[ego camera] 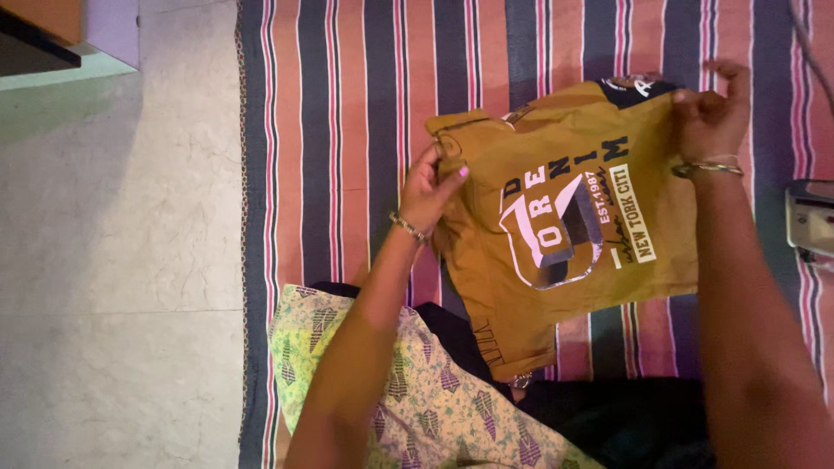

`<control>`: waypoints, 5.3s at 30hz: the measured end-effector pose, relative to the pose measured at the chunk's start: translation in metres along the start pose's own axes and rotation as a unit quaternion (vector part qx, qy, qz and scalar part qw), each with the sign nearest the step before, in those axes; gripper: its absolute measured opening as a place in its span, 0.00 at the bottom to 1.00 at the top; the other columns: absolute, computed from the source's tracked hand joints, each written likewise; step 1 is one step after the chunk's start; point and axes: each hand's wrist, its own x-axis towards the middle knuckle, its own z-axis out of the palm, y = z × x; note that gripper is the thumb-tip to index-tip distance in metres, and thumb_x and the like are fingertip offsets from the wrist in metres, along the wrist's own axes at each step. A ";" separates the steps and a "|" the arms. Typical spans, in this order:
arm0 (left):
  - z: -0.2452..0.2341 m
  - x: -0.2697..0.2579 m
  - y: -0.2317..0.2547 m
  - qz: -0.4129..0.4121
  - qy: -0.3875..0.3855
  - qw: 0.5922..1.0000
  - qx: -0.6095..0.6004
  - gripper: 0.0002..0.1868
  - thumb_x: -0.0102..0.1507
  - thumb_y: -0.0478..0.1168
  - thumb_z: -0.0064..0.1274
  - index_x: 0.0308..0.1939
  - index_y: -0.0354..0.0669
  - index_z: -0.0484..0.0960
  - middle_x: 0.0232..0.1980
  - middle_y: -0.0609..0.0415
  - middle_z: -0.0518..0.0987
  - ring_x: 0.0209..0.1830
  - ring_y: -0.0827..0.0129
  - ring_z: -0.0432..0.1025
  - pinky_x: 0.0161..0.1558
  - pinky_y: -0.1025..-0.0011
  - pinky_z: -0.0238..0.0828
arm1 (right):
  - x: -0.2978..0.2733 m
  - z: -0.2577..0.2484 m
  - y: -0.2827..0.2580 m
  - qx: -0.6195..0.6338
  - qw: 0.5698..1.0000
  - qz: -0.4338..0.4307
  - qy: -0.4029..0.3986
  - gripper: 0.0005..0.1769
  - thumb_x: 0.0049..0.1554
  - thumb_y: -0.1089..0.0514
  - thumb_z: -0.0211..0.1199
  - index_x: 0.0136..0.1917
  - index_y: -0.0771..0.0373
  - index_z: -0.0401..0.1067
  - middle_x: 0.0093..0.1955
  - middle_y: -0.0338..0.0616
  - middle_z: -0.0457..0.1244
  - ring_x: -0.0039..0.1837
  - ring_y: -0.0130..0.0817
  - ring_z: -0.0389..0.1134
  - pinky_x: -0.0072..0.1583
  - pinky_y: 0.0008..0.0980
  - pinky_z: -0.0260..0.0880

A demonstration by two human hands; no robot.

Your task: The person irons a mustard-colored short-sleeved shirt laid out on a striped mat. They smooth the fabric, iron the front and sleeves, flip the shirt to iron the back, and then fold it.

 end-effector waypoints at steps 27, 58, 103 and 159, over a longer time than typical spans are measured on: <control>-0.003 -0.020 0.005 0.162 0.205 0.888 0.377 0.34 0.61 0.30 0.52 0.72 0.37 0.63 0.75 0.38 0.66 0.75 0.56 0.64 0.67 0.62 0.73 | -0.058 0.001 -0.069 -0.390 0.900 -0.176 -0.080 0.28 0.66 0.64 0.63 0.77 0.63 0.63 0.76 0.60 0.54 0.79 0.56 0.54 0.79 0.53 0.53; 0.041 -0.036 -0.026 -0.007 -0.218 0.619 0.754 0.43 0.70 0.62 0.33 0.82 0.53 0.35 0.86 0.53 0.34 0.85 0.54 0.29 0.72 0.27 0.19 | -0.222 -0.042 -0.016 -0.545 0.795 -0.025 -0.264 0.44 0.63 0.34 0.41 0.84 0.54 0.37 0.86 0.53 0.32 0.84 0.53 0.28 0.77 0.63 0.28; 0.140 -0.241 -0.057 0.004 -0.331 0.642 0.692 0.18 0.57 0.31 0.51 0.52 0.38 0.76 0.53 0.39 0.77 0.53 0.46 0.75 0.56 0.53 0.70 | -0.189 -0.114 -0.075 -0.493 0.767 -0.358 -0.202 0.29 0.61 0.29 0.69 0.41 0.57 0.77 0.32 0.41 0.65 0.35 0.35 0.68 0.40 0.33 0.66; 0.132 -0.237 -0.057 -0.119 -0.352 0.659 0.655 0.30 0.54 0.31 0.57 0.62 0.42 0.70 0.61 0.39 0.74 0.59 0.42 0.70 0.58 0.51 0.68 | -0.184 -0.092 -0.062 -0.401 0.803 -0.379 -0.226 0.29 0.55 0.29 0.69 0.47 0.57 0.80 0.35 0.41 0.68 0.36 0.34 0.71 0.39 0.32 0.69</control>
